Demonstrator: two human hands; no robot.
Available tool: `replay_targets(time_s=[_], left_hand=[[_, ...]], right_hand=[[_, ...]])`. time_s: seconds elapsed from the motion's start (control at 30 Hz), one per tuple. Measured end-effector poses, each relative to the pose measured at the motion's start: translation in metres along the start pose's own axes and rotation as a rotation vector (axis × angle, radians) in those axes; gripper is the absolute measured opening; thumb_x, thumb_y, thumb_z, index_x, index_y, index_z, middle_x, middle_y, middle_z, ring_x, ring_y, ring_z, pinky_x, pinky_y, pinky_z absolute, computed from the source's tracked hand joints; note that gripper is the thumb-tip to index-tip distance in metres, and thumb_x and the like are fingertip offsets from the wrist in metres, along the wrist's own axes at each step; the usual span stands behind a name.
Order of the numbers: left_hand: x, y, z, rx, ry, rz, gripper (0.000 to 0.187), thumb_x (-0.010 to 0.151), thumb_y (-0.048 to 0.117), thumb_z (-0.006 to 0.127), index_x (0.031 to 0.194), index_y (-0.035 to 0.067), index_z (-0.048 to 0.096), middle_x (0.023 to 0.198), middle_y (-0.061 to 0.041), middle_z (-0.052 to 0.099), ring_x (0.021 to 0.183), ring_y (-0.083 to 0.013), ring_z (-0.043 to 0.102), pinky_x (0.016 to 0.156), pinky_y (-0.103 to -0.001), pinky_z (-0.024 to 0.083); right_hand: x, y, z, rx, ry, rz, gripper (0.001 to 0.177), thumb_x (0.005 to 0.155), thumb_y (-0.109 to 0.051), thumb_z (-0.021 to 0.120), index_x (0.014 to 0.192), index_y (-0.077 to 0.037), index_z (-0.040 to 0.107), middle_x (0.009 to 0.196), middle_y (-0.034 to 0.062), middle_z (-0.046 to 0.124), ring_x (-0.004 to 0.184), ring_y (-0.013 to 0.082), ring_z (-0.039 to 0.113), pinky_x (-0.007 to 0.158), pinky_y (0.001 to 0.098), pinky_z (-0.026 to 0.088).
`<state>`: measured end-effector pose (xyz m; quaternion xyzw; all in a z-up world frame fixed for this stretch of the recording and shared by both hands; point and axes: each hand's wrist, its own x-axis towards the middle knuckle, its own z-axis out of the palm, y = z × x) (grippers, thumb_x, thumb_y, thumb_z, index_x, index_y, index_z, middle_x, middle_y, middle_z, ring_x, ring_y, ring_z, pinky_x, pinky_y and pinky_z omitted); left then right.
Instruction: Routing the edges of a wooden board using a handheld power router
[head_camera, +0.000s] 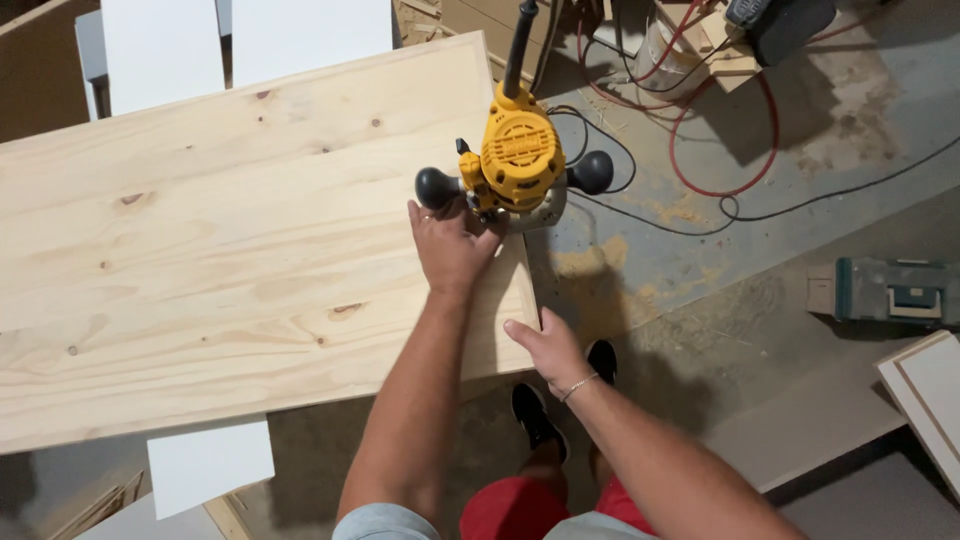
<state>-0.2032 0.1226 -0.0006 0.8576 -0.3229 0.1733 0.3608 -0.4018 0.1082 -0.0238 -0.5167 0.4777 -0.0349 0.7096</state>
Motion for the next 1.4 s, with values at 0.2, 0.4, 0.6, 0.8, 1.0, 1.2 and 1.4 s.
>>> replay_targets(time_s=[0.2,0.4,0.6,0.8,1.0,1.2,1.4], left_hand=[[-0.026,0.009,-0.017,-0.006,-0.029,0.007,0.031,0.060,0.039,0.084,0.064,0.015,0.065,0.062,-0.008,0.065,0.090,-0.0347,0.066,0.113,-0.061,0.038],[-0.044,0.023,-0.035,0.006,-0.034,0.010,0.031,0.060,0.038,0.082,0.072,0.013,0.068,0.066,-0.011,0.068,0.090,-0.0374,0.067,0.115,-0.062,0.036],[-0.062,0.025,-0.044,-0.040,-0.026,0.017,0.032,0.057,0.033,0.083,0.079,0.012,0.072,0.070,-0.010,0.068,0.094,-0.0379,0.065,0.113,-0.063,0.037],[-0.058,0.033,-0.050,-0.048,-0.044,-0.030,0.035,0.061,0.042,0.083,0.079,0.013,0.073,0.061,-0.006,0.066,0.093,-0.0343,0.066,0.115,-0.063,0.035],[-0.056,0.036,-0.060,-0.044,-0.054,-0.044,0.037,0.060,0.041,0.083,0.082,0.013,0.076,0.065,-0.010,0.069,0.093,-0.0354,0.066,0.112,-0.064,0.039],[-0.064,0.034,-0.058,-0.092,-0.056,-0.053,0.042,0.060,0.044,0.085,0.086,0.012,0.077,0.071,-0.010,0.070,0.097,-0.0371,0.065,0.111,-0.067,0.037],[-0.066,0.031,-0.062,-0.129,-0.077,-0.055,0.030,0.063,0.040,0.084,0.073,0.013,0.073,0.060,-0.006,0.066,0.091,-0.0353,0.065,0.110,-0.066,0.038]], right_hand=[[0.002,0.008,0.007,0.004,-0.002,0.018,0.037,0.079,-0.027,0.087,0.101,0.001,0.075,0.084,0.0108,0.073,0.079,0.0191,0.069,0.068,0.0365,0.057],[-0.010,0.002,0.007,-0.052,0.064,0.011,0.038,0.076,-0.027,0.083,0.096,0.005,0.076,0.085,0.0175,0.073,0.087,0.0244,0.069,0.076,0.0415,0.056],[-0.030,-0.038,0.007,-0.207,0.066,0.091,0.055,0.074,-0.040,0.079,0.095,0.010,0.078,0.094,0.0245,0.076,0.101,0.0333,0.072,0.087,0.0476,0.052],[-0.026,-0.016,-0.028,0.020,-0.159,0.263,0.058,0.087,-0.032,0.078,0.123,0.012,0.070,0.122,0.0303,0.071,0.105,0.0392,0.071,0.081,0.0500,0.060],[-0.037,-0.121,-0.087,0.015,0.024,-0.356,0.079,0.091,-0.004,0.069,0.157,0.005,0.025,0.157,0.0263,0.038,0.129,0.0396,0.056,0.101,0.0512,0.056],[0.026,-0.131,-0.103,0.125,-0.184,-0.263,0.038,0.102,-0.020,0.060,0.136,-0.008,0.049,0.122,0.0130,0.068,0.084,0.0346,0.073,0.067,0.0475,0.066],[0.036,-0.119,-0.090,0.052,-0.068,-0.357,0.031,0.098,-0.025,0.073,0.113,-0.001,0.059,0.057,0.0161,0.049,0.043,0.0258,0.054,0.039,0.0366,0.048]])
